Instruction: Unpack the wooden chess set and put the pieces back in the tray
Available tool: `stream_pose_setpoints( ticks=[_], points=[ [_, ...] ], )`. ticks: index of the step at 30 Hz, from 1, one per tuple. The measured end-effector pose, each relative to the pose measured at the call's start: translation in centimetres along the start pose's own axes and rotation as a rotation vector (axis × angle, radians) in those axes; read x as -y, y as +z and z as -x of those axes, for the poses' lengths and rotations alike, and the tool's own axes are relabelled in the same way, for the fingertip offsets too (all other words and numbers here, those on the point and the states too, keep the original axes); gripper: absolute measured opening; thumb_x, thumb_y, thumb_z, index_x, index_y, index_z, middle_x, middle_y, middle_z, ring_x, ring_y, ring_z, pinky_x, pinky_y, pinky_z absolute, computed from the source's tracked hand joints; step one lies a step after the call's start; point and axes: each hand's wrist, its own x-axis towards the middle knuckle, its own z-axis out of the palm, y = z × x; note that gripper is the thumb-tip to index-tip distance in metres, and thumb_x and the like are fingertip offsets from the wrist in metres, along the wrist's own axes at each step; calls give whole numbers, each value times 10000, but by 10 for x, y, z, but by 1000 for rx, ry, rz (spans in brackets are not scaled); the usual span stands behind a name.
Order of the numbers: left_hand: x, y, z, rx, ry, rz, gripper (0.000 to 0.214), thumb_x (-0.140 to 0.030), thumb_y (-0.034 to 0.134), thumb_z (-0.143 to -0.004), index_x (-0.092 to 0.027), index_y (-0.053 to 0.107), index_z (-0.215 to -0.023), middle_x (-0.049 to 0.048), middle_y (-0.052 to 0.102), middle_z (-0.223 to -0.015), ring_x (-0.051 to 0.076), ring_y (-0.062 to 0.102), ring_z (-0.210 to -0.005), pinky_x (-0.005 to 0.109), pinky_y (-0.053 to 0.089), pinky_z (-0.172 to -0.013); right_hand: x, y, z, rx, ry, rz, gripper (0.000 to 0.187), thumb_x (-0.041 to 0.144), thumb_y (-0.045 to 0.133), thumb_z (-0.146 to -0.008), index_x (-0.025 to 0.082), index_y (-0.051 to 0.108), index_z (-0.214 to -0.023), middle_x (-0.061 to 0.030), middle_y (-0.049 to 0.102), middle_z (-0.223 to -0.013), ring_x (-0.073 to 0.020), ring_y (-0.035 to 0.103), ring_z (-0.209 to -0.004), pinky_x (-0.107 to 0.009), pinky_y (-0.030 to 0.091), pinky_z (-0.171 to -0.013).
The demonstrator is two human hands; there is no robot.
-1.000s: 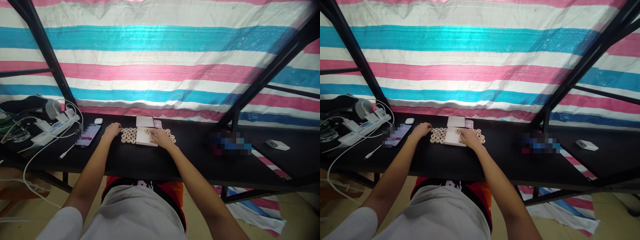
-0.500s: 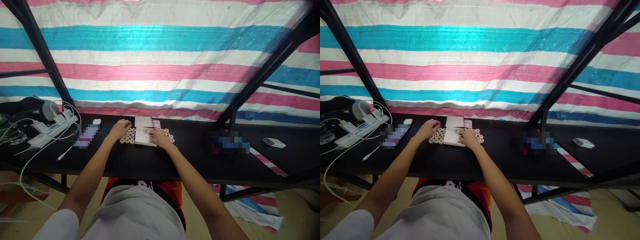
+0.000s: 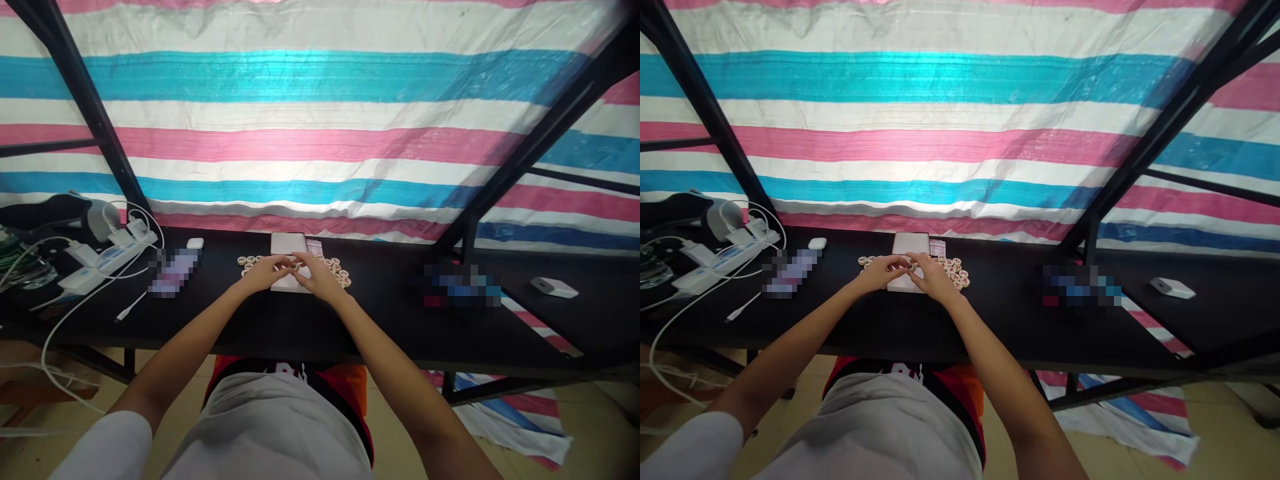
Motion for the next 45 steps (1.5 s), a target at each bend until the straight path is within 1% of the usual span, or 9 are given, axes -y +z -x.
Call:
stream_pose_setpoints(
  ticks=[8,11,15,17,21,26,30,37,45],
  points=[
    [6,5,-5,37,-75,299,274,-399,616,-766,-169,571,-909,38,671,-885,155,624,-787,274,478,-701,8,3,1,-71,-61,-10,342,281,546,-874,254,493,-1210,-70,602,-1017,-203,611,-920,-364,495,-821],
    [5,-2,-7,21,-93,299,259,-391,620,-751,-168,560,-869,28,652,-842,138,605,-705,253,466,-629,8,1,2,-76,-50,-2,313,283,544,-873,246,516,-1183,-75,605,-1041,-204,603,-935,-357,482,-834],
    [20,-45,0,-110,-114,-83,157,-331,596,-751,-182,598,-800,12,631,-795,151,584,-737,257,449,-671,-6,-4,2,-71,59,45,131,244,529,-862,219,620,-953,-52,642,-887,-196,600,-874,-330,462,-813],
    [36,-72,8,-130,-249,-262,104,-289,592,-736,-186,598,-750,13,631,-759,157,585,-729,252,438,-659,-15,-9,3,-49,128,34,100,225,538,-840,209,636,-837,-37,647,-821,-182,597,-818,-310,453,-787],
    [63,-102,17,32,-571,-311,80,-227,634,-655,-195,576,-702,4,637,-660,157,596,-634,225,423,-554,-26,-19,5,72,254,3,85,269,609,-782,208,667,-771,-23,646,-793,-179,581,-816,-310,436,-800],
    [65,-93,14,106,-631,-396,104,-282,651,-655,-206,605,-709,0,650,-634,163,610,-625,220,421,-542,-27,-26,6,146,301,-86,104,310,700,-705,214,704,-746,-48,629,-1019,-196,569,-973,-339,409,-911],
    [63,-90,12,95,-605,-544,165,-371,635,-695,-209,647,-728,36,678,-723,190,627,-719,228,426,-600,-33,-23,8,271,332,-114,195,354,755,-650,224,725,-792,-68,586,-1147,-205,577,-976,-347,451,-867],
    [52,-89,14,-85,-528,-660,265,-360,471,-822,-231,671,-938,93,694,-968,249,624,-884,291,440,-740,-36,-18,8,144,301,39,130,327,668,-765,236,737,-829,-67,628,-1053,-226,566,-1011,-407,424,-934],
    [38,-88,14,-111,-478,-642,256,-360,477,-826,-224,668,-931,75,695,-926,229,620,-848,274,426,-725,-33,-14,9,265,190,90,217,386,713,-719,234,741,-871,-73,636,-1063,-233,577,-1007,-411,419,-941]
  ],
)
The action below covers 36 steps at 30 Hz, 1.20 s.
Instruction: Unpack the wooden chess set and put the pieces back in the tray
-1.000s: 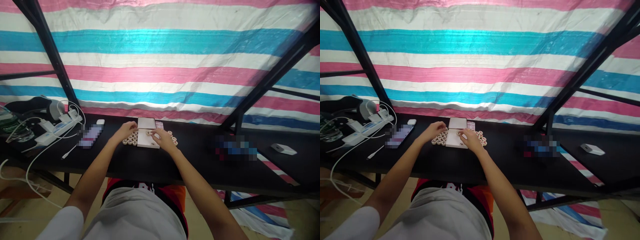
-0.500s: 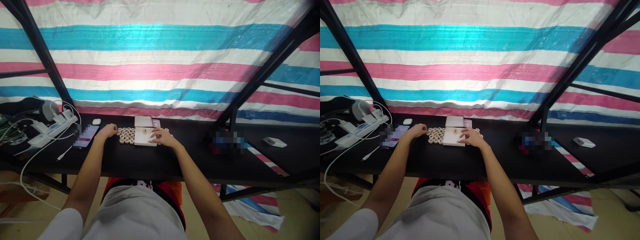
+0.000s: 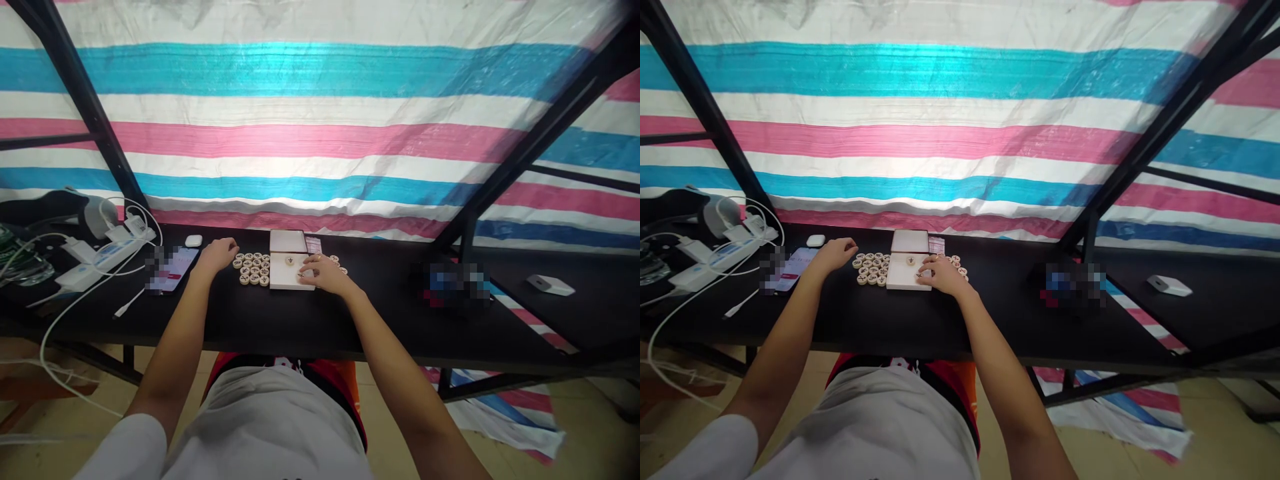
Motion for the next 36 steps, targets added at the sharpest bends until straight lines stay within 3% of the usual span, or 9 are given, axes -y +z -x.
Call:
stream_pose_setpoints(
  ticks=[7,10,15,20,24,27,30,33,36],
  points=[
    [-49,14,14,-12,411,336,269,-354,449,-857,-188,657,-900,36,658,-850,167,583,-760,249,424,-681,6,-1,-2,-22,33,89,128,302,679,-739,209,716,-818,-52,694,-830,-236,593,-947,-418,391,-938],
    [-70,26,22,35,538,393,262,-354,458,-861,-189,660,-890,37,642,-844,161,575,-753,259,434,-713,8,-2,-2,-62,23,85,194,280,670,-740,212,682,-921,-39,698,-866,-233,594,-911,-443,380,-944],
    [-81,38,28,70,567,485,267,-380,460,-878,-205,650,-948,34,668,-907,167,591,-810,280,437,-767,22,-1,-1,-171,-54,-66,405,285,638,-776,236,560,-1171,-44,675,-999,-217,598,-966,-395,438,-886],
    [-84,45,26,142,460,668,282,-427,542,-828,-194,628,-963,26,679,-887,163,609,-805,279,459,-749,39,5,-1,-229,-128,-138,362,327,615,-808,244,564,-1157,-52,665,-985,-201,622,-907,-365,473,-836],
    [-69,27,20,219,432,680,302,-450,601,-759,-169,634,-863,35,669,-824,165,604,-760,274,463,-697,39,7,-3,-261,-119,-111,322,349,588,-835,233,572,-1136,-59,651,-988,-199,607,-911,-356,469,-837],
    [-36,1,14,344,353,651,340,-457,633,-708,-160,647,-874,38,682,-795,179,613,-747,266,458,-658,27,7,-4,-224,-56,-51,248,318,550,-858,207,599,-1074,-66,655,-964,-204,594,-917,-355,457,-842],
    [3,-19,8,305,172,542,300,-426,682,-624,-176,675,-791,26,688,-745,188,615,-737,254,448,-638,13,8,-3,-197,27,-3,214,263,532,-855,194,616,-1038,-62,659,-905,-211,589,-896,-359,454,-830],
    [27,-23,6,422,8,467,216,-354,713,-537,-193,692,-679,7,662,-628,167,580,-622,237,419,-551,9,9,-4,-208,53,26,185,228,521,-850,200,639,-990,-63,658,-907,-213,584,-894,-362,457,-824],
    [30,-18,7,473,-80,512,174,-296,720,-510,-189,687,-642,0,639,-581,136,541,-545,228,412,-513,16,13,-9,-223,-50,41,197,199,484,-873,210,660,-961,-73,657,-954,-211,578,-937,-375,448,-873]
  ],
)
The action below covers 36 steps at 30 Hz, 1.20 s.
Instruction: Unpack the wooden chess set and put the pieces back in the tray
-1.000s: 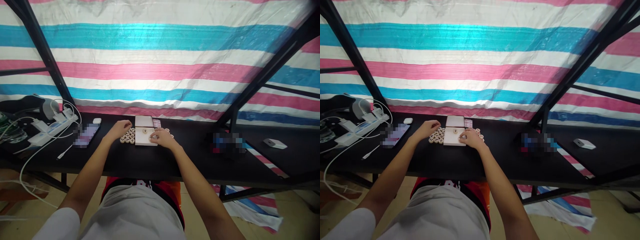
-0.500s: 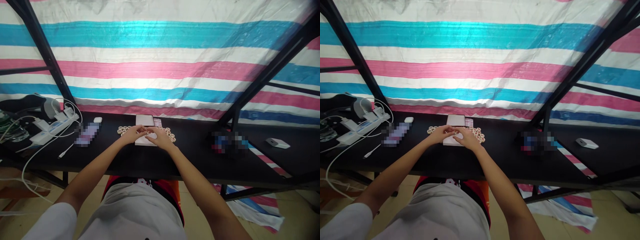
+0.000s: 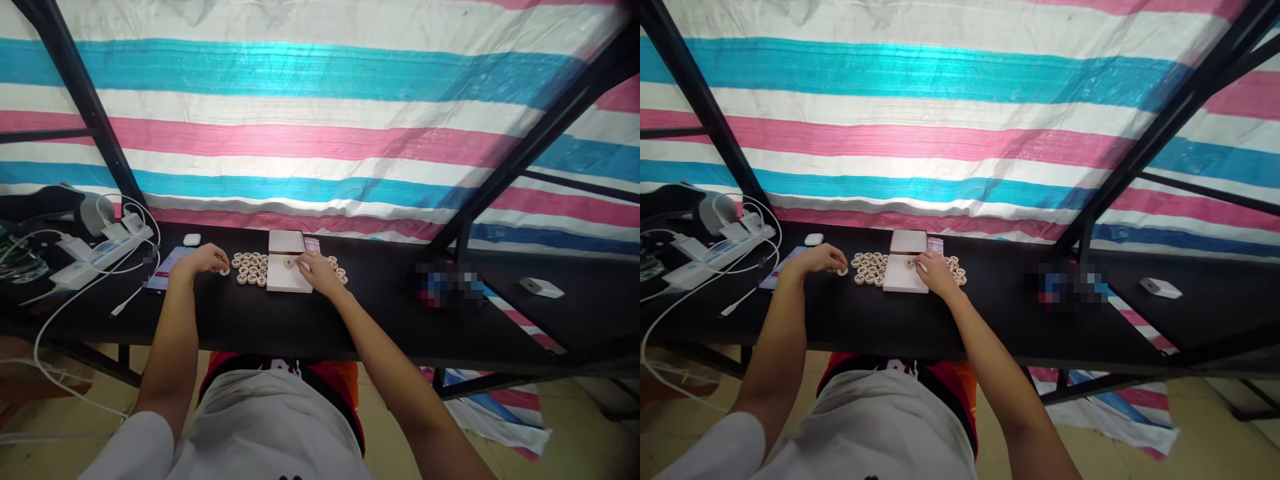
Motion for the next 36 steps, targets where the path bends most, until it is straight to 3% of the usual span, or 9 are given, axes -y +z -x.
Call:
stream_pose_setpoints(
  ticks=[3,9,16,19,23,27,30,33,36],
  points=[
    [-3,8,-4,-36,-45,38,170,-244,745,-480,-175,648,-600,-5,618,-552,132,555,-547,226,444,-536,7,8,-7,22,-79,18,232,186,465,-888,205,665,-1005,-89,652,-1057,-211,574,-1010,-381,433,-929],
    [-3,17,-12,-89,-139,-14,241,-232,761,-501,-181,536,-567,-15,582,-516,148,587,-526,239,479,-528,9,14,-10,243,-70,114,251,158,465,-876,178,672,-1016,-100,661,-1071,-221,599,-995,-367,446,-903],
    [-1,19,-14,-52,-159,-124,219,-333,696,-626,-192,532,-596,-5,570,-520,150,581,-529,230,451,-513,11,7,-8,255,5,106,225,90,532,-785,163,680,-937,-81,651,-958,-198,597,-901,-326,443,-860],
    [-7,17,-13,-173,-28,-250,188,-369,651,-676,-193,585,-665,16,610,-590,164,585,-578,241,422,-529,11,7,-9,251,24,87,228,59,532,-757,168,668,-905,-69,639,-927,-191,594,-874,-315,448,-840],
    [-32,33,-9,-380,306,-268,250,-423,551,-777,-190,639,-797,27,655,-737,169,586,-681,252,415,-592,13,4,-8,124,-11,1,277,94,528,-788,186,606,-1038,-73,598,-989,-192,584,-887,-334,466,-834],
    [-62,69,-2,-284,576,-105,347,-473,484,-845,-182,650,-935,31,675,-885,164,595,-791,259,442,-703,27,1,-5,-73,-141,-104,300,187,524,-848,221,516,-1146,-78,572,-1059,-186,583,-902,-346,488,-823],
    [-71,90,-1,-164,654,-36,346,-477,510,-840,-191,639,-988,25,677,-905,159,604,-810,258,450,-721,40,0,-1,-134,-253,-133,280,208,516,-866,240,499,-1143,-79,574,-1073,-180,590,-895,-337,506,-797],
    [-68,94,-4,-70,646,83,335,-454,566,-807,-182,626,-993,29,685,-878,166,622,-828,267,469,-739,48,2,1,-152,-310,-123,262,215,509,-874,249,508,-1133,-83,578,-1076,-188,589,-947,-337,509,-812],
    [-63,79,-4,-48,574,134,348,-439,642,-742,-160,643,-950,40,689,-844,178,629,-797,283,484,-722,43,0,0,-145,-269,-105,264,263,535,-865,244,530,-1128,-87,586,-1080,-206,576,-1005,-359,489,-866]
  ],
)
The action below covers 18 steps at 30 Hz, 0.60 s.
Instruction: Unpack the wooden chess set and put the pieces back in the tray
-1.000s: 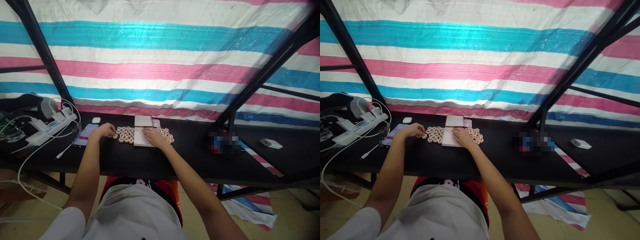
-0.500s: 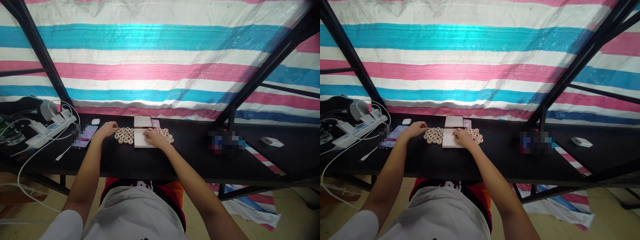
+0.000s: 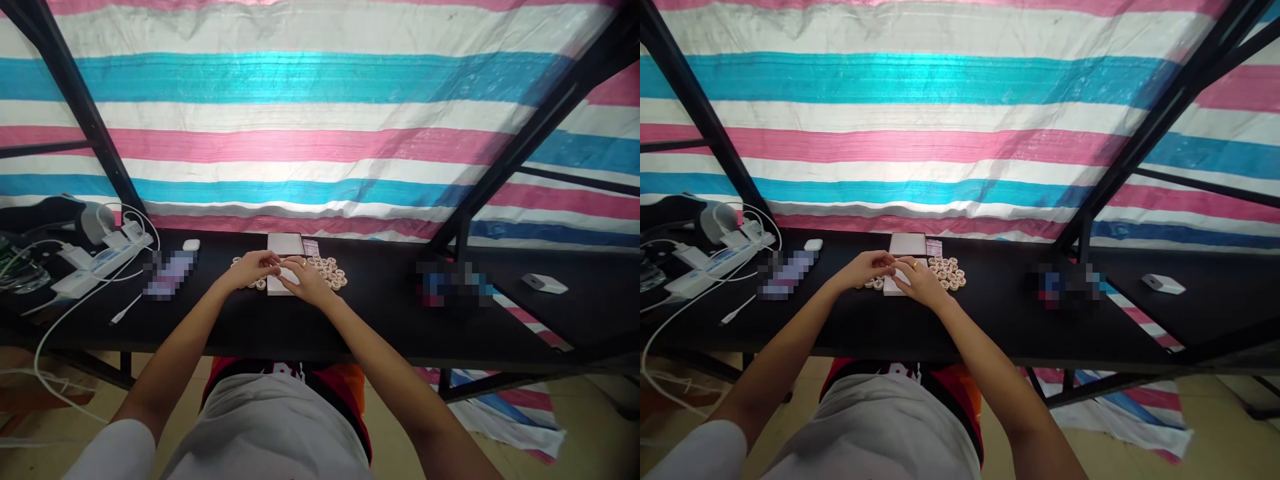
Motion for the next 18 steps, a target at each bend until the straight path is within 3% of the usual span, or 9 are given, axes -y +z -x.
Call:
stream_pose_setpoints(
  ticks=[2,6,10,13,18],
  points=[
    [1,-19,4,-3,-53,-25,341,-441,683,-697,-151,670,-876,39,690,-798,182,627,-760,285,482,-697,-13,-7,2,-36,108,4,275,291,546,-853,227,548,-1121,-82,607,-1035,-209,584,-973,-362,482,-864],
    [11,-60,18,-18,-145,-61,328,-435,714,-647,-155,711,-817,46,701,-782,191,625,-757,281,476,-683,-52,-31,12,-158,482,-1,238,286,492,-841,183,600,-1026,-40,634,-805,-176,594,-741,-321,482,-738],
    [30,-84,30,109,-359,-118,282,-382,739,-568,-161,718,-742,30,685,-684,165,595,-644,251,448,-574,-85,-49,25,-187,710,104,230,267,490,-780,166,631,-931,-40,641,-758,-184,589,-729,-326,454,-751],
    [41,-90,34,125,-527,-93,302,-368,774,-490,-159,676,-686,24,672,-645,154,589,-603,238,443,-542,-92,-47,31,-98,767,138,218,245,478,-759,170,640,-884,-48,655,-785,-182,588,-744,-326,446,-765],
    [45,-82,33,84,-707,-45,432,-321,835,-376,-187,479,-582,-17,613,-561,164,614,-596,252,484,-576,-89,-36,30,-13,716,123,210,241,476,-761,187,637,-884,-36,651,-799,-170,581,-754,-303,444,-745]
  ],
)
